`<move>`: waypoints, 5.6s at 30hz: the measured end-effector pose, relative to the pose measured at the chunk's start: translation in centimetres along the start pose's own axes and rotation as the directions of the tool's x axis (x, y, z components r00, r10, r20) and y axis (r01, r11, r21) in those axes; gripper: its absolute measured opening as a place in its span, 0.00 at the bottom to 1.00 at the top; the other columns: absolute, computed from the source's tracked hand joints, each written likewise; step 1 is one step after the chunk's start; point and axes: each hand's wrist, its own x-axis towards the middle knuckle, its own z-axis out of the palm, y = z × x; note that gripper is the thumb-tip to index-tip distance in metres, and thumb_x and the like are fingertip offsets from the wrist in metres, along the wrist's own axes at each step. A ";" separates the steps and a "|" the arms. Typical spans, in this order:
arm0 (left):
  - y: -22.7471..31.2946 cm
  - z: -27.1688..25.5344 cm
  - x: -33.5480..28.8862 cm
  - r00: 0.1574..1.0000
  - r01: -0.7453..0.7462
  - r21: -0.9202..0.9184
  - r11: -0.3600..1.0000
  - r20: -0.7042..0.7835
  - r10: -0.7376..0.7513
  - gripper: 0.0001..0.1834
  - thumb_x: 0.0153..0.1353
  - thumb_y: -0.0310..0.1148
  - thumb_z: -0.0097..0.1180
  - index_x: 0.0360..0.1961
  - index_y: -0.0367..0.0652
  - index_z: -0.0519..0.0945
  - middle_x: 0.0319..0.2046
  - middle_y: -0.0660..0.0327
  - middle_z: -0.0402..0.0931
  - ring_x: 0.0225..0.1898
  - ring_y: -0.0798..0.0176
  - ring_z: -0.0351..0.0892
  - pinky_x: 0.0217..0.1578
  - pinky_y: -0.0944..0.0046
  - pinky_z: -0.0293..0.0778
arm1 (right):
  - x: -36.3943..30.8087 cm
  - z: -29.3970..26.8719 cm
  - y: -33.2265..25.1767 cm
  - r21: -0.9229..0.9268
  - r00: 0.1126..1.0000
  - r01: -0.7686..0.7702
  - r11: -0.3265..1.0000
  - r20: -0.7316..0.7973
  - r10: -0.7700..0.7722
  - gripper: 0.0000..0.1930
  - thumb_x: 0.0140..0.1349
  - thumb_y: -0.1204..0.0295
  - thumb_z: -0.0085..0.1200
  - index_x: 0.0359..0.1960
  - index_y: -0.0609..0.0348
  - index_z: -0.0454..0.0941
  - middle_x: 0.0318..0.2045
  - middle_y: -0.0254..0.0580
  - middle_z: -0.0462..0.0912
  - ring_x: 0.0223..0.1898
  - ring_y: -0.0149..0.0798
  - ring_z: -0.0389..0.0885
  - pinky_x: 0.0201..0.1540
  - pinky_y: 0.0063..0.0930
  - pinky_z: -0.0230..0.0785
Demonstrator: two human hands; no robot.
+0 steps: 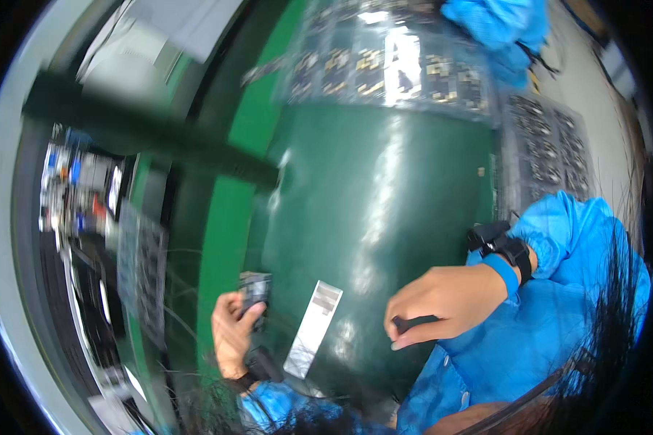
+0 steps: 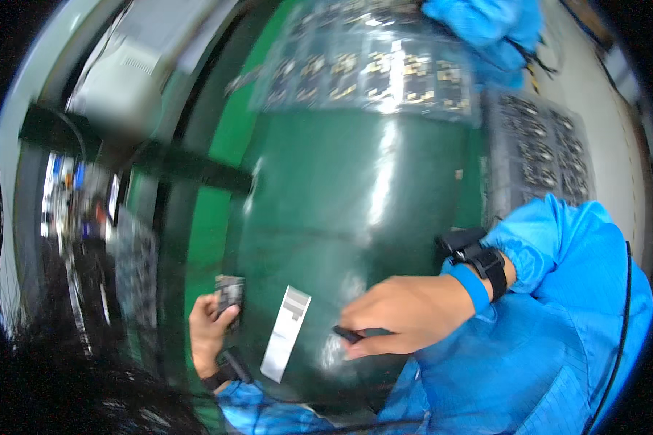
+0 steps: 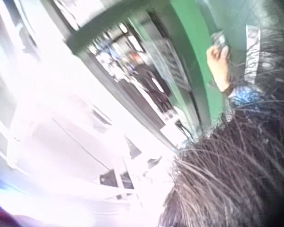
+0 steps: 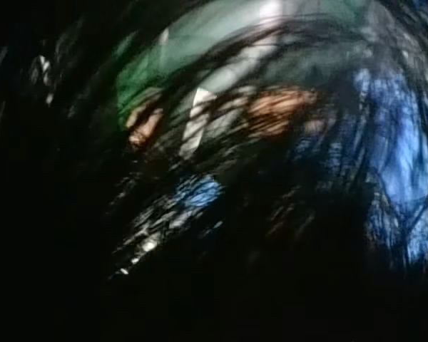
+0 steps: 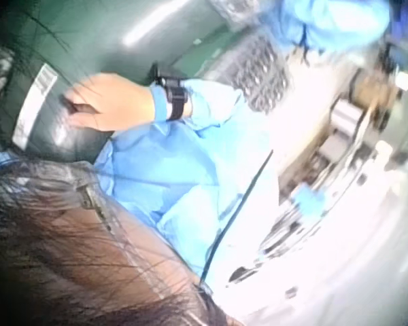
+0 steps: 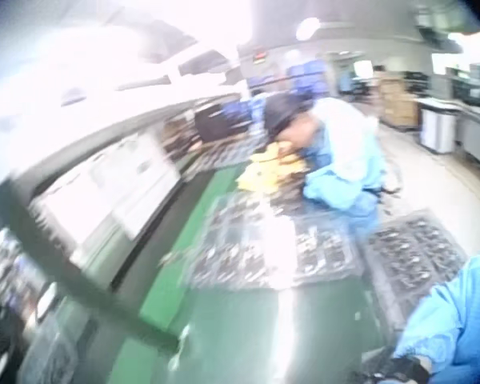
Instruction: The worker uses a pointed tool to inspect and manipulate small components on electronic circuit boards on a production line.
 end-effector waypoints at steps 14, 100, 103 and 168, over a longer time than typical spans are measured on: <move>7.5 5.4 13.6 0.981 -0.193 0.810 0.554 0.147 0.127 0.20 0.70 0.37 0.63 0.57 0.36 0.80 0.46 0.51 0.84 0.47 0.55 0.83 0.49 0.57 0.78 | -39.9 -6.3 3.4 0.103 -0.113 -0.985 0.141 -0.992 -0.064 0.17 0.65 0.69 0.56 0.53 0.64 0.80 0.53 0.55 0.81 0.55 0.54 0.81 0.58 0.46 0.75; 0.1 12.4 -11.9 0.862 0.021 0.440 0.898 -0.463 0.206 0.39 0.66 0.44 0.67 0.74 0.42 0.68 0.75 0.47 0.58 0.75 0.38 0.59 0.73 0.29 0.53 | 32.9 2.2 8.9 -0.420 0.912 0.171 0.891 0.410 0.018 0.19 0.57 0.66 0.76 0.45 0.66 0.86 0.34 0.45 0.90 0.35 0.38 0.87 0.39 0.33 0.77; -1.1 11.8 -10.6 0.869 0.042 0.445 0.895 -0.458 0.187 0.35 0.68 0.41 0.65 0.73 0.43 0.69 0.73 0.52 0.63 0.75 0.41 0.60 0.73 0.29 0.52 | 33.5 2.9 9.9 -0.456 0.895 0.196 0.868 0.444 0.031 0.19 0.55 0.63 0.76 0.45 0.62 0.88 0.36 0.43 0.89 0.40 0.44 0.85 0.43 0.36 0.78; 1.3 15.7 -10.1 0.958 0.042 0.395 0.918 -0.276 0.074 0.43 0.63 0.46 0.69 0.73 0.33 0.67 0.73 0.44 0.60 0.71 0.37 0.64 0.70 0.33 0.61 | 22.5 2.0 11.7 0.008 0.918 -0.364 0.931 0.173 0.358 0.10 0.70 0.70 0.67 0.43 0.64 0.80 0.34 0.37 0.86 0.33 0.27 0.86 0.37 0.22 0.79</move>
